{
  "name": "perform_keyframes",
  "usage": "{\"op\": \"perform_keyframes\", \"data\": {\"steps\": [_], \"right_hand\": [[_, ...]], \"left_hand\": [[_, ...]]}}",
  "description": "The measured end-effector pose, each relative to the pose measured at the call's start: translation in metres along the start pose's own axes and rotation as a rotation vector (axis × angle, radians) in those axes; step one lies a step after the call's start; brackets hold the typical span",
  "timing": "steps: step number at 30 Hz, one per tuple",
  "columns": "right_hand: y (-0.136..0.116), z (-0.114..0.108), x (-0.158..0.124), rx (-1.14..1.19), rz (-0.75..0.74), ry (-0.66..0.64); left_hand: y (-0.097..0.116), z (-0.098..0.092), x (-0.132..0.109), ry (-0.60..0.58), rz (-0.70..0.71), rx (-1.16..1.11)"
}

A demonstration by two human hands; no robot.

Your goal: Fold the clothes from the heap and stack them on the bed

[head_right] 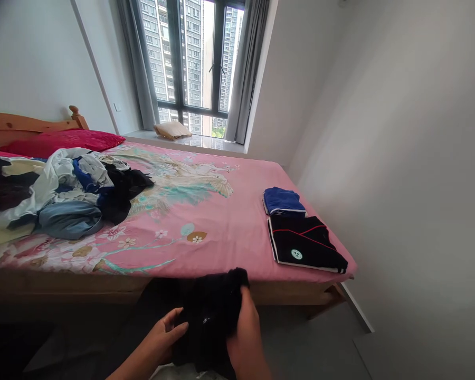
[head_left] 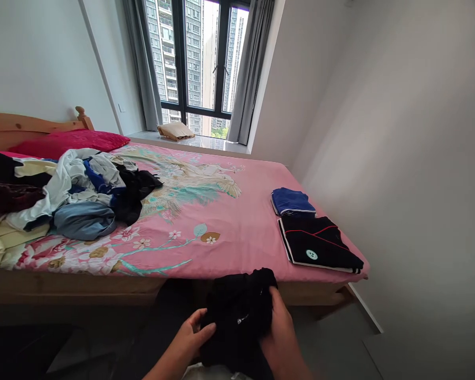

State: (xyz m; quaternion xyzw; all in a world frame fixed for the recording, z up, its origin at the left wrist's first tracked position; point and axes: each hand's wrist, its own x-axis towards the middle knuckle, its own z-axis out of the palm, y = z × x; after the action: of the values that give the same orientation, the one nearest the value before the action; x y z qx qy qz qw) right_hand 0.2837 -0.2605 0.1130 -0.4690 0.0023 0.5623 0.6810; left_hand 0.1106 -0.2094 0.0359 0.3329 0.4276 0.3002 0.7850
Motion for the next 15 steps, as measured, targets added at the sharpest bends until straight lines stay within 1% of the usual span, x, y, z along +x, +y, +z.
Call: {"op": "perform_keyframes", "data": {"steps": [2,4,5,7,9,12,13,15], "right_hand": [[0.001,0.003,-0.004,-0.053,0.052,-0.065],[0.000,0.007,-0.010,-0.087,0.067,-0.150],[-0.002,0.009,-0.014,-0.075,0.062,-0.181],[-0.008,0.013,-0.022,-0.012,0.040,-0.239],[-0.014,0.014,-0.029,0.067,0.032,-0.335],[-0.021,0.009,-0.033,0.109,0.000,-0.478],[-0.022,0.006,-0.034,0.102,-0.021,-0.493],[-0.023,0.004,-0.033,0.084,-0.056,-0.483]], "left_hand": [[0.009,0.007,-0.002,-0.068,-0.019,-0.080],[0.017,0.010,-0.005,-0.133,-0.111,-0.168],[0.021,0.010,-0.006,-0.146,-0.165,-0.209],[0.024,0.009,-0.008,-0.136,-0.247,-0.263],[0.025,0.007,-0.009,-0.166,-0.250,-0.263],[0.028,0.008,-0.011,-0.305,-0.229,-0.195],[0.030,0.009,-0.013,-0.334,-0.224,-0.174],[0.038,0.016,-0.019,-0.360,-0.201,-0.154]]}}
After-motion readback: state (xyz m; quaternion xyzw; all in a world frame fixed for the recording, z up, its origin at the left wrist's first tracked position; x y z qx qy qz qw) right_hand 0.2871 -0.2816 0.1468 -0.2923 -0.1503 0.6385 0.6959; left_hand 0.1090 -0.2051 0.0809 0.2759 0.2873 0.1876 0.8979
